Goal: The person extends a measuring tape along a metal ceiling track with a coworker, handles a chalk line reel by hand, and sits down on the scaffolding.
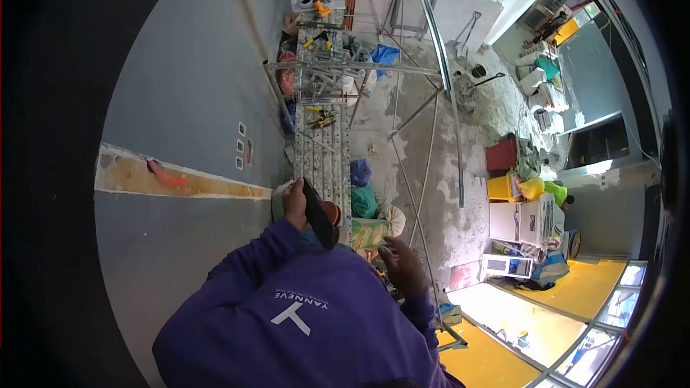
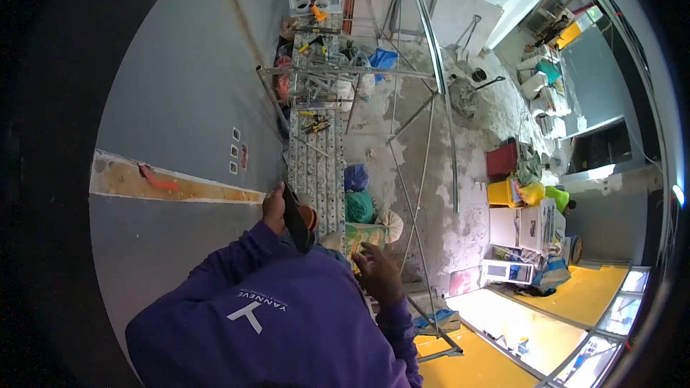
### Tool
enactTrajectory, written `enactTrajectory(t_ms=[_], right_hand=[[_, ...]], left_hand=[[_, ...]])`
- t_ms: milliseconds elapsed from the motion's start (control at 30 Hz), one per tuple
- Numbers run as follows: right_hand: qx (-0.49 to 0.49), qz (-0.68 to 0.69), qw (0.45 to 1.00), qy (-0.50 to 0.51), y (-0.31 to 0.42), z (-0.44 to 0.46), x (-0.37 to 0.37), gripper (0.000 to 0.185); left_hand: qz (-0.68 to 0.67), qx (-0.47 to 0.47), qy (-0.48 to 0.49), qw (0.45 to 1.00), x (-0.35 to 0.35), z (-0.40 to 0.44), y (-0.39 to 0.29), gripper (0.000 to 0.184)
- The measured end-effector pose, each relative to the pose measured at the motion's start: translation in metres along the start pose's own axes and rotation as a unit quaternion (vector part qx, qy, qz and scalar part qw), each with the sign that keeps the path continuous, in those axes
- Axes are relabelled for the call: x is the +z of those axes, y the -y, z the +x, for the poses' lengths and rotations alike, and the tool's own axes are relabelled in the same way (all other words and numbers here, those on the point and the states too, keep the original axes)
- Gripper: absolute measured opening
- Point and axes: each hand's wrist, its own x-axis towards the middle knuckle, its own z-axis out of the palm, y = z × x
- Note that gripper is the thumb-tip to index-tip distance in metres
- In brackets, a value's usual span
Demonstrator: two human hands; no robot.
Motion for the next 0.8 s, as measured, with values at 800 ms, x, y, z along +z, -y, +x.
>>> enactTrajectory(t_ms=[800], right_hand=[[0.167,0.187,0.959,0.135,0.126,0.361,0.053,0.035]], left_hand=[[0.174,0.233,-0.045,0.956,-0.01,0.253,-0.258,0.057]])
